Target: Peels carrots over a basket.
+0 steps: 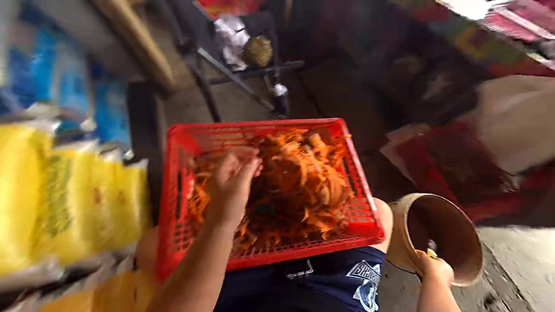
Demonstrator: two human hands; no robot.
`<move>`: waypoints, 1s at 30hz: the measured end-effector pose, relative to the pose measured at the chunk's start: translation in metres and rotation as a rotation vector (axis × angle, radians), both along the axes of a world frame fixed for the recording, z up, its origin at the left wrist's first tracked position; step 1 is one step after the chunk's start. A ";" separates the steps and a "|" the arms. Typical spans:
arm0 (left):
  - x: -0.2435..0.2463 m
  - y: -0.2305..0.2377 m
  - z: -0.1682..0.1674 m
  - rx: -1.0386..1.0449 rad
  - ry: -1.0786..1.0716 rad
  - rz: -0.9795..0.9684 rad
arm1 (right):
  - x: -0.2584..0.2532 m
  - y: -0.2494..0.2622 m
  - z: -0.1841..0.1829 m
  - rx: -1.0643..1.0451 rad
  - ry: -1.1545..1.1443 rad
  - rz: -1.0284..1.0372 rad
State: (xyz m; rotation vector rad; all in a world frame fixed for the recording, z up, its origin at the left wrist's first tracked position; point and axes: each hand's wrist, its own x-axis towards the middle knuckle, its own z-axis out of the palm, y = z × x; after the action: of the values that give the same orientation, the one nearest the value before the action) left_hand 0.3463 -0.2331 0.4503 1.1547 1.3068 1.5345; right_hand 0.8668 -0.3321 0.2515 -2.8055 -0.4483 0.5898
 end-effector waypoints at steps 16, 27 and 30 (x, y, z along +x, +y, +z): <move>0.023 0.001 0.007 -0.048 0.188 -0.516 | -0.200 0.141 0.222 1.117 1.044 0.714; -0.028 -0.024 0.015 -0.380 0.339 -0.294 | -0.359 0.123 0.230 0.994 0.847 1.443; -0.064 -0.022 0.006 -0.497 0.600 -0.165 | -0.341 0.097 0.239 1.141 1.011 1.614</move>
State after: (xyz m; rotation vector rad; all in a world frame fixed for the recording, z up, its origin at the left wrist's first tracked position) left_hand 0.2823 -0.2552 0.4568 1.3891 1.7962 0.6873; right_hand 0.5262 -0.2346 0.4907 -0.4734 -1.8432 1.2214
